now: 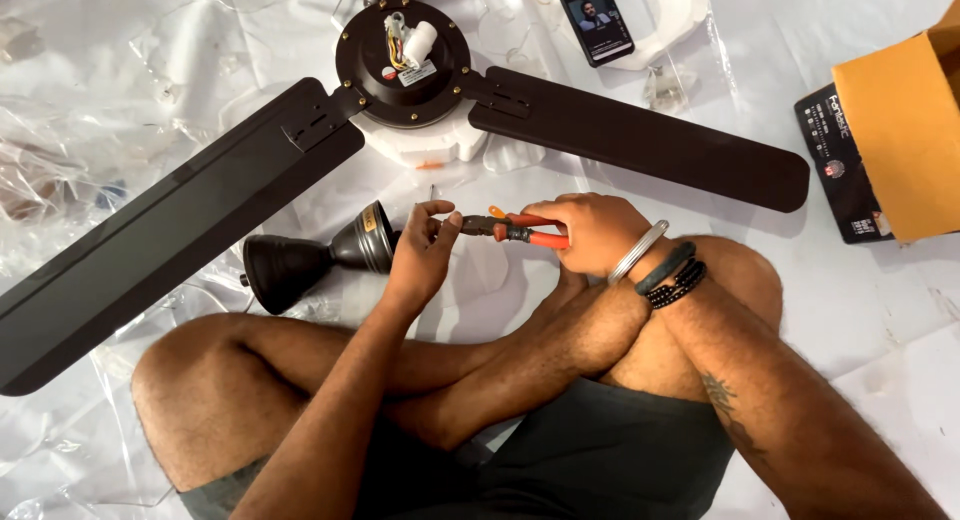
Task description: Assembling the motor and wiring of a ceiling fan while sitting on the floor.
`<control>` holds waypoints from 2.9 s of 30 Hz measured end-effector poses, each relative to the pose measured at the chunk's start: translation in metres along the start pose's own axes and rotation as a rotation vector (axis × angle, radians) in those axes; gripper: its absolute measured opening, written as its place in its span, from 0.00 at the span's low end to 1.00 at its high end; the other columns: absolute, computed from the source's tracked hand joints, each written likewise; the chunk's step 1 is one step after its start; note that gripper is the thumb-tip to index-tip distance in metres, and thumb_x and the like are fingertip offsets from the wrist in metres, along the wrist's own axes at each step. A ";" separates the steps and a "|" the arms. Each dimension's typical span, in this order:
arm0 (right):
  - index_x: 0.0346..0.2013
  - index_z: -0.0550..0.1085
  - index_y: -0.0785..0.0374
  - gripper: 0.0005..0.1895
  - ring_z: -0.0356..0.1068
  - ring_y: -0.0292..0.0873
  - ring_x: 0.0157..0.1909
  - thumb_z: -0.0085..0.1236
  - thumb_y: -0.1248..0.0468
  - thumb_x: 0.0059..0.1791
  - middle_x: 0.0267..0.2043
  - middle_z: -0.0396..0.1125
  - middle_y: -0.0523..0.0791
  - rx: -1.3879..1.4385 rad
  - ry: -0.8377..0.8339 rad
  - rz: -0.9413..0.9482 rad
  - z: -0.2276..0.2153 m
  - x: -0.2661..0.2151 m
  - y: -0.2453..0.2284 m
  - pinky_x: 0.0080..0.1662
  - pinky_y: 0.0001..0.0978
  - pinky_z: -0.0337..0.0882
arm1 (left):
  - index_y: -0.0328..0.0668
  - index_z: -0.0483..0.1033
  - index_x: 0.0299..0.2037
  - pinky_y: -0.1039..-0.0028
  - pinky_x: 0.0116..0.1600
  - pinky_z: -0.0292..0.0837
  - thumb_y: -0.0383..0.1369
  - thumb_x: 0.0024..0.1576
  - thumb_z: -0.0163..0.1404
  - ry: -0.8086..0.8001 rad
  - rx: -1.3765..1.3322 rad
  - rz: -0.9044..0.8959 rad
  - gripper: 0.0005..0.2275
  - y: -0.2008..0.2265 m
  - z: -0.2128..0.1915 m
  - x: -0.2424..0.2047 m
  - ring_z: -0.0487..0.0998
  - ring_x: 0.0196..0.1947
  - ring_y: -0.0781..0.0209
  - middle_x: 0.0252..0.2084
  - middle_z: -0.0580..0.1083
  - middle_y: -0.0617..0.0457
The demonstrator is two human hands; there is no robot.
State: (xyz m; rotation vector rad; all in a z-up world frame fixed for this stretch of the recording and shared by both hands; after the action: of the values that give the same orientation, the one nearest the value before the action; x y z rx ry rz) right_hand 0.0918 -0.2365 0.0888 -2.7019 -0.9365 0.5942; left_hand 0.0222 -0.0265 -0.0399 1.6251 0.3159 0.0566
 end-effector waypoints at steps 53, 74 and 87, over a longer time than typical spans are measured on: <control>0.71 0.59 0.37 0.32 0.74 0.51 0.49 0.52 0.53 0.51 0.53 0.68 0.49 0.015 -0.270 0.081 0.029 0.005 0.010 0.50 0.43 0.73 | 0.34 0.63 0.66 0.80 0.38 0.73 0.25 0.66 0.41 0.166 -0.095 0.092 0.18 0.016 0.000 -0.014 0.77 0.34 0.70 0.49 0.80 0.48; 0.63 0.69 0.45 0.31 0.72 0.52 0.51 0.53 0.39 0.49 0.50 0.69 0.52 -0.395 -0.270 0.131 0.032 0.005 -0.002 0.51 0.46 0.70 | 0.34 0.73 0.53 0.77 0.37 0.75 0.33 0.65 0.49 0.152 -0.068 -0.013 0.12 0.040 0.001 -0.022 0.80 0.34 0.68 0.44 0.82 0.51; 0.47 0.78 0.63 0.14 0.77 0.40 0.31 0.55 0.60 0.52 0.34 0.78 0.45 0.709 0.201 0.218 0.079 0.049 -0.044 0.35 0.30 0.76 | 0.35 0.81 0.45 0.74 0.36 0.77 0.31 0.59 0.56 0.193 0.144 0.182 0.09 0.050 -0.007 -0.024 0.83 0.32 0.60 0.40 0.80 0.47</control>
State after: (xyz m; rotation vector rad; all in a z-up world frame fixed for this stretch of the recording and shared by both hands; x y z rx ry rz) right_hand 0.0679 -0.1654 0.0179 -2.1662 -0.2921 0.5474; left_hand 0.0063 -0.0281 0.0133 1.7922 0.3243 0.3373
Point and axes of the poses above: each hand's wrist, its own x-axis towards the middle knuckle, its own z-axis out of the palm, y = z × x, the point moved 3 cm from there along x, towards the middle knuckle
